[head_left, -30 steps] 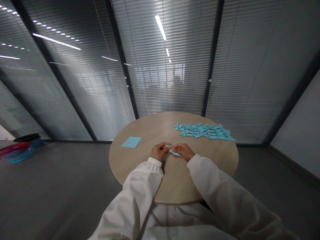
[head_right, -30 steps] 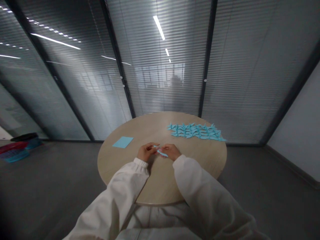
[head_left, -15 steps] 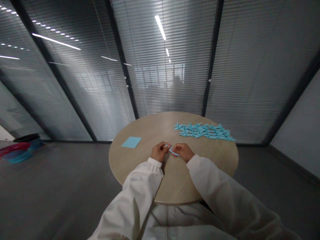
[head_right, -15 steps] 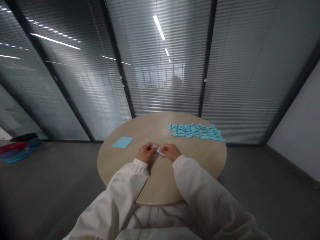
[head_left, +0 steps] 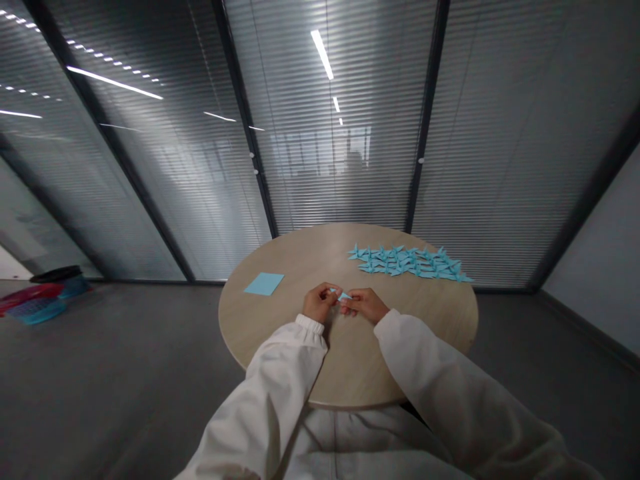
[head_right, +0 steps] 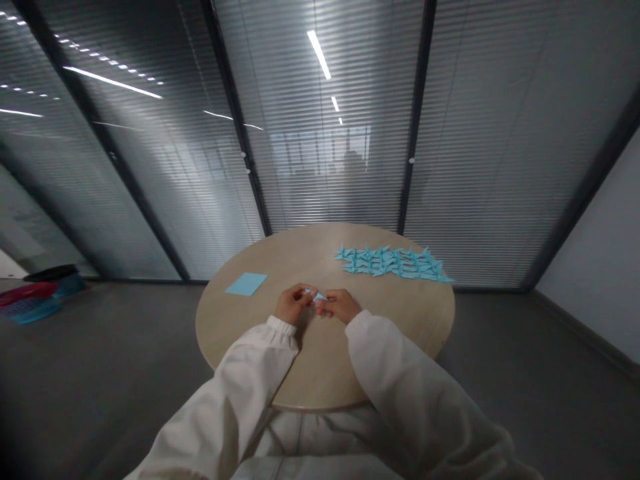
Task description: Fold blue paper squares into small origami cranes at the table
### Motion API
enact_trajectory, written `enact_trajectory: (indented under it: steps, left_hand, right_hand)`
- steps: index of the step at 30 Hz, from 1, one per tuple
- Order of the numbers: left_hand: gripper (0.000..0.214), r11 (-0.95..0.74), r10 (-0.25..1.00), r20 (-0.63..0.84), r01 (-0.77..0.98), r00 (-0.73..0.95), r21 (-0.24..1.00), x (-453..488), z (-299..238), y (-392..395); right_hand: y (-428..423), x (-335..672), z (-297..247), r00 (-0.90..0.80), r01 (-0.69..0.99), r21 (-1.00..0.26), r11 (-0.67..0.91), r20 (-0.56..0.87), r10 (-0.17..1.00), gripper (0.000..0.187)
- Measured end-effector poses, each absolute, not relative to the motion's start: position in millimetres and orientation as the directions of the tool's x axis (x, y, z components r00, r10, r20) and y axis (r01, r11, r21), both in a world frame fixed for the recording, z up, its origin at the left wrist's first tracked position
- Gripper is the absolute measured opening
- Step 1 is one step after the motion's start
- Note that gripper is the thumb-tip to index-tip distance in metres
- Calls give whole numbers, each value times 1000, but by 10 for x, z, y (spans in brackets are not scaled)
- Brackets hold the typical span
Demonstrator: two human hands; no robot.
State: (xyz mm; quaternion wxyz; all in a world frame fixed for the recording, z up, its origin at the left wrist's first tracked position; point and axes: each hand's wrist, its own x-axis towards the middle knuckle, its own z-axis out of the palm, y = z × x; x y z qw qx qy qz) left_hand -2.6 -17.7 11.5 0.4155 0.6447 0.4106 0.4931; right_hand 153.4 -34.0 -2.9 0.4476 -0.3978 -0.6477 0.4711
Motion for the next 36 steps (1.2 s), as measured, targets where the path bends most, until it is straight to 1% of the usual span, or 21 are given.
enact_trajectory:
  steps: [5, 8, 10, 13, 16, 21, 23, 26, 28, 31, 34, 36]
  left_hand:
    - [33, -298, 936, 277, 72, 217, 952, -6, 131, -194]
    - [32, -297, 935, 279, 52, 219, 953, 1, 147, -206]
    - [31, -296, 937, 282, 42, 205, 954, -2, 154, -206]
    - [30, -299, 941, 290, 27, 175, 954, -19, 148, -185]
    - [31, -310, 939, 304, 11, 159, 951, -42, 123, -146]
    - [31, -325, 926, 312, 33, 211, 945, -63, 75, -106]
    - [31, -391, 911, 373, 83, 177, 917, -67, 72, -106]
    - [24, -523, 852, 514, 196, 101, 829, -72, 87, -116]
    - [19, -565, 825, 549, 224, 134, 794, -72, 103, -133]
    - [25, -546, 834, 498, 230, 237, 806, -62, 122, -180]
    - [36, -505, 853, 433, 247, 292, 827, -46, 129, -233]
    - [42, -509, 848, 426, 260, 315, 821, -40, 125, -250]
  right_hand:
    - [-389, 1575, 40, -259, 199, -908, 368, 314, 914, 36]
    - [-390, 1572, 30, -244, 248, -882, 401, 344, 907, 35]
    - [-373, 1561, 1, -247, 260, -882, 393, 333, 910, 35]
    - [-341, 1539, -44, -272, 179, -923, 340, 286, 919, 37]
    - [-322, 1527, -63, -297, 91, -947, 309, 270, 916, 41]
    - [-329, 1529, -50, -316, 66, -948, 310, 275, 908, 43]
    - [-340, 1527, -41, -319, 65, -944, 325, 289, 903, 42]
    - [-360, 1515, -20, -316, 67, -941, 331, 295, 902, 41]
    - [-374, 1506, -2, -311, 69, -942, 328, 293, 904, 40]
    - [-386, 1501, 24, -282, 69, -944, 324, 293, 913, 40]
    - [-379, 1508, 31, -260, 65, -941, 333, 306, 916, 41]
    - [-365, 1514, 22, -259, 50, -938, 343, 319, 912, 42]
